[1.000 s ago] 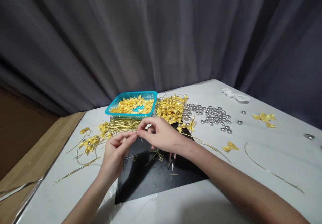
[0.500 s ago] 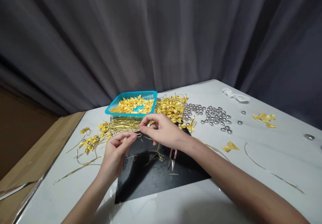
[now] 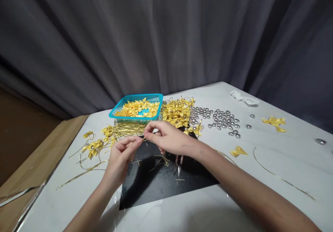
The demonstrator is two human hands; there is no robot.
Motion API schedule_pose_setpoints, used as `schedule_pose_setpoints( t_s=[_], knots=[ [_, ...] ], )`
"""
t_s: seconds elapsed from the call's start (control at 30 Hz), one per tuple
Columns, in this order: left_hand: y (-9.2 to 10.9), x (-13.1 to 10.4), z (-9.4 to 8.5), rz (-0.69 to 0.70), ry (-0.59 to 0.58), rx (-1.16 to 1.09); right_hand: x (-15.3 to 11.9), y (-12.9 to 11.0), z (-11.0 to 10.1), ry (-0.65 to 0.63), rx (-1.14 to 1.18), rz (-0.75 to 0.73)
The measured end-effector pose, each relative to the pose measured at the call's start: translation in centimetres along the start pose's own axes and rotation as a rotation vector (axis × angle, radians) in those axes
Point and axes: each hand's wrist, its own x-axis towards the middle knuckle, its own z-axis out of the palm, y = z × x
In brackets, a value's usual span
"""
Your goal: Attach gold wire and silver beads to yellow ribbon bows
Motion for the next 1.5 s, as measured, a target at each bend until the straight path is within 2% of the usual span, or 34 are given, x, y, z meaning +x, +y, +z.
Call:
schedule_pose_setpoints(
  t_s=[0.43,0.73,0.9,1.13,1.5],
  knots=[
    [-0.1,0.1,0.3,-0.009,-0.016,0.035,-0.3,-0.2,-0.2,-0.018,0.031,-0.001],
    [-0.1,0.1,-0.1,0.008,-0.012,0.036,-0.1,0.3,-0.5,0.031,0.057,-0.049],
    [0.0,0.0,0.0,0.008,-0.028,0.033,-0.2,0.0,-0.5,-0.022,-0.031,-0.021],
    [0.2,-0.1,0.1,0.004,-0.035,0.043,-0.5,-0.5,-0.5,-0.066,-0.019,0.024],
    [0.3,-0.1,0.0,0.003,-0.016,0.078,-0.3,-0.2,-1.2,-0.012,-0.034,-0.002]
  ],
)
